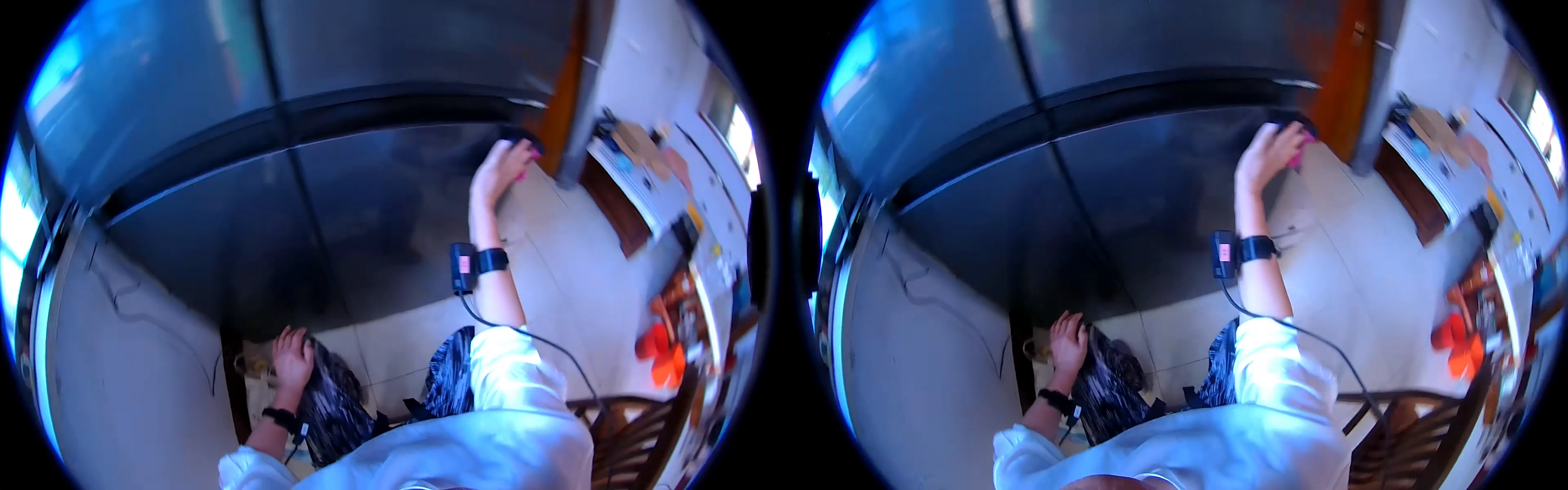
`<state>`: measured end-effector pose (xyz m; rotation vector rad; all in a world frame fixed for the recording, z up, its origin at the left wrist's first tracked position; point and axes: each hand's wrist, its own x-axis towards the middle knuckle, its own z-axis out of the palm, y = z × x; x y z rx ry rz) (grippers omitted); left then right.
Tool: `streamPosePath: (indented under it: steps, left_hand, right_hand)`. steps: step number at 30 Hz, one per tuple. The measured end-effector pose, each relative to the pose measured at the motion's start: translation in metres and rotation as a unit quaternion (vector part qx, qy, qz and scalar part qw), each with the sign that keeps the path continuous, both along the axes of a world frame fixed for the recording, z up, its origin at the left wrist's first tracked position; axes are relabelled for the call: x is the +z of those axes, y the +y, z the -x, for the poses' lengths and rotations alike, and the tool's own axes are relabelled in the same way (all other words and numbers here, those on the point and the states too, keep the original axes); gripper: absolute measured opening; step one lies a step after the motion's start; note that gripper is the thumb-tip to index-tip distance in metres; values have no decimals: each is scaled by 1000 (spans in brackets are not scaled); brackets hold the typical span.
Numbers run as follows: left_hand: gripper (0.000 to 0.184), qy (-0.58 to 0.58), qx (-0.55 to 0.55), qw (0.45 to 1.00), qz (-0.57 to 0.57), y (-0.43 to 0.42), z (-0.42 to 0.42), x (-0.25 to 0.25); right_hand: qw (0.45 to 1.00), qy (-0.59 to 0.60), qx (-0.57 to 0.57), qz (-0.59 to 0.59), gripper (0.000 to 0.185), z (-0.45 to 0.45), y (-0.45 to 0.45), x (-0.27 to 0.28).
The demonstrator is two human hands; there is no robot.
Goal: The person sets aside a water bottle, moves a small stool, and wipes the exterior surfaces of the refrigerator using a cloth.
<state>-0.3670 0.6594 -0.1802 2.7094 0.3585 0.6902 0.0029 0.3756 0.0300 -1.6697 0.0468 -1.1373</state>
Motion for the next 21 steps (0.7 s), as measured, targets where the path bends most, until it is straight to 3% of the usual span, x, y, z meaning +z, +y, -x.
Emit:
streamPosePath:
  steps: [2,4,6,8,10,12,18,21]
  left_hand:
    - [32,-1,15,1000,-5,1,-1,1]
    - [32,-7,38,999,2,2,-1,2]
    - [33,-8,28,1000,4,1,0,1]
    - [34,-8,14,1000,-10,2,-1,-1]
    - [35,2,23,1000,-4,0,0,-1]
    - [35,-10,23,1000,4,1,7,2]
    - [36,-25,12,999,26,6,11,7]
    - [36,-35,3,999,33,6,11,5]
  right_hand:
    - [1000,-16,0,-1,71,27,46,17]
    - [976,-141,14,168,63,65,108,13]
    - [914,-227,40,333,53,105,160,2]
    - [888,-232,94,387,47,120,194,-19]
    - [882,-249,114,383,43,123,206,-20]
    - [835,-290,119,452,43,120,200,-10]
    - [838,-307,140,428,43,142,213,27]
    - [810,-327,191,448,43,164,240,64]
